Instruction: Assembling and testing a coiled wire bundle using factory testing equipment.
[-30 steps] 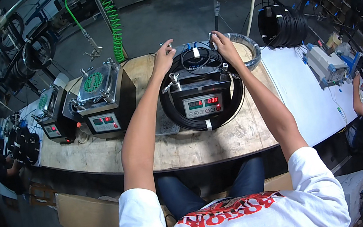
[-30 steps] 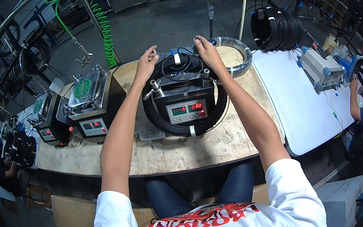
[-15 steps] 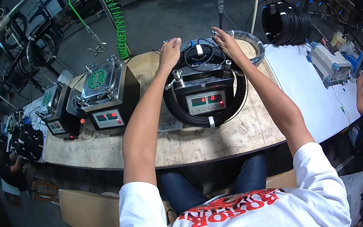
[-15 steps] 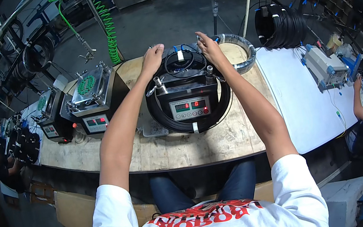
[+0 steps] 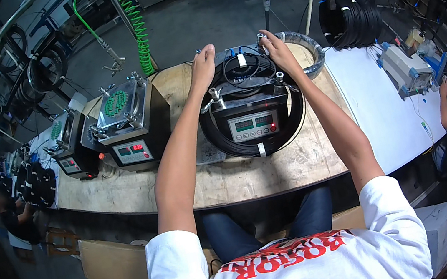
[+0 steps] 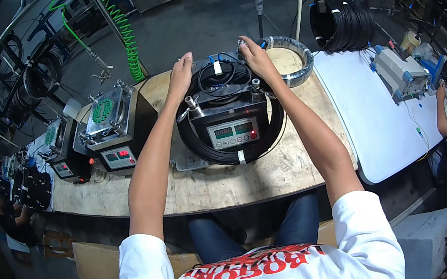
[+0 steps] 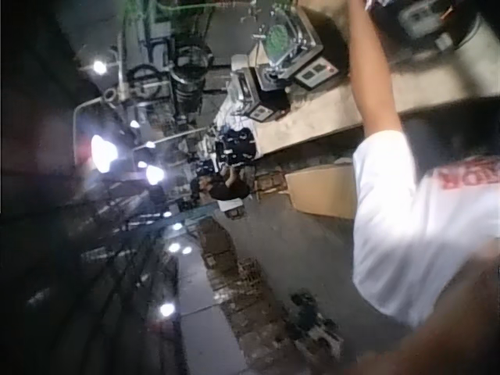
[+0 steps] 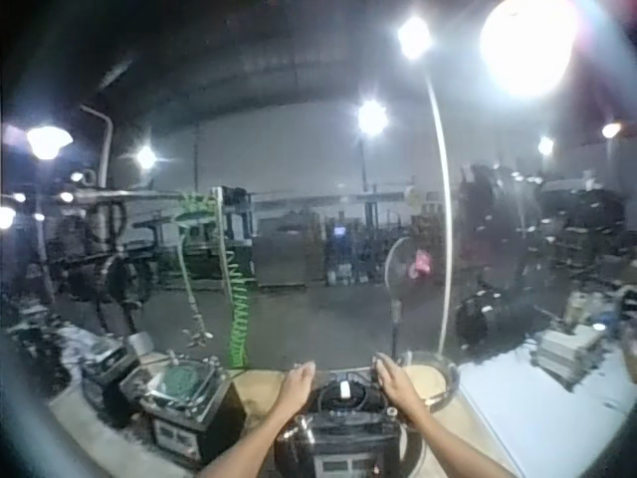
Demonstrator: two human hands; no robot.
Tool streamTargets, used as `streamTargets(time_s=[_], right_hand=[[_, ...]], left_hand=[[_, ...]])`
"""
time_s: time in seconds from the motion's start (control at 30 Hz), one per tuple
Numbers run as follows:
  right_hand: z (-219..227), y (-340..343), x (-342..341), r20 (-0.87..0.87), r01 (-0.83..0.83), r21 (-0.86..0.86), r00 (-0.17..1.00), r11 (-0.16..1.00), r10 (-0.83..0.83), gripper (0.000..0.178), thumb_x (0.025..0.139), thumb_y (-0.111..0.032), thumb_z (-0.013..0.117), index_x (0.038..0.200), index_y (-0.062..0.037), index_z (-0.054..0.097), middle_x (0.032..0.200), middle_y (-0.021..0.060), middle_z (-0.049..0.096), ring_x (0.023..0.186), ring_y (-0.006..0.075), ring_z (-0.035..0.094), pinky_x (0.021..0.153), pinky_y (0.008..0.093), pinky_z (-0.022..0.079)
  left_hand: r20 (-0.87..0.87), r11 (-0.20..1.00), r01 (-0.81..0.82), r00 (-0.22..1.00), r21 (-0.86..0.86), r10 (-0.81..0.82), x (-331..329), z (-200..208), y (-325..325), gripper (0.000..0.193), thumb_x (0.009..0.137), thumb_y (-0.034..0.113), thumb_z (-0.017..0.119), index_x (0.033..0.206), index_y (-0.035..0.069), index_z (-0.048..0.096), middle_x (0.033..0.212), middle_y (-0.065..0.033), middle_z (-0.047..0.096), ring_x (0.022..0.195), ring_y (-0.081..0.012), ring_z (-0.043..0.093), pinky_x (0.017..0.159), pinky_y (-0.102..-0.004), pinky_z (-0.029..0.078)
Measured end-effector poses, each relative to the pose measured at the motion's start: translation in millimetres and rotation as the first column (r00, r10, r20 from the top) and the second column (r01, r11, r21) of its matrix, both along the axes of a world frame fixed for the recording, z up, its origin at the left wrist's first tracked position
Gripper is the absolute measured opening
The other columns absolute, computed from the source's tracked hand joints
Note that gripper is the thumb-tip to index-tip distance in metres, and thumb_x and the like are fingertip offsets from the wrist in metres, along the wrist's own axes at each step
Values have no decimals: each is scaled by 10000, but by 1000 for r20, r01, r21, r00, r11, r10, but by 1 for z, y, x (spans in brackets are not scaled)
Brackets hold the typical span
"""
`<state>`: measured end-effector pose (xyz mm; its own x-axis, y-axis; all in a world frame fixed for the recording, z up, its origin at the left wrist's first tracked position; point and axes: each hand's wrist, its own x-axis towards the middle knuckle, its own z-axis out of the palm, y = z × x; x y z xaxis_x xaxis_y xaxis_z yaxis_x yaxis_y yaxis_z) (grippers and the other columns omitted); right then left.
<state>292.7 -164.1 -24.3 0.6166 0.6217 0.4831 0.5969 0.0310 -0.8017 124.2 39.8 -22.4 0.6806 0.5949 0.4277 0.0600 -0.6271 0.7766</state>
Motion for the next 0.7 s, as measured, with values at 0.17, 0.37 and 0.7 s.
streamTargets(time_s=[0.17, 0.37, 0.7], right_hand=[[2, -5, 2, -43, 2, 36, 999, 999, 0, 509, 1083, -387, 399, 1407, -9, 504, 1063, 150, 686, 1050, 216, 636, 955, 321, 464], [-1, -2, 0, -90, -16, 98, 996, 995, 25, 578, 1086, -451, 356, 1405, 7, 508, 1050, 136, 677, 1034, 209, 617, 957, 327, 456], [-6, -3, 8, -37, -22, 89, 999, 996, 25, 559, 1093, -424, 345, 1387, 20, 515, 1082, 151, 684, 1087, 205, 629, 1008, 329, 431]], left_hand=[[-46, 988, -3, 999, -153, -4, -4, 15, -16, 683, 1047, 556, 335, 1270, -29, 608, 1162, -230, 660, 1129, -338, 597, 1006, -378, 424], [15, 990, -19, 1000, -141, 22, -11, 19, -23, 766, 1023, 628, 288, 1336, -9, 576, 1277, -290, 612, 1276, -418, 533, 1067, -420, 405], [-78, 996, -82, 994, -39, 79, -19, 31, -42, 751, 1012, 634, 306, 1335, 18, 588, 1300, -252, 613, 1269, -428, 530, 1068, -433, 414]])
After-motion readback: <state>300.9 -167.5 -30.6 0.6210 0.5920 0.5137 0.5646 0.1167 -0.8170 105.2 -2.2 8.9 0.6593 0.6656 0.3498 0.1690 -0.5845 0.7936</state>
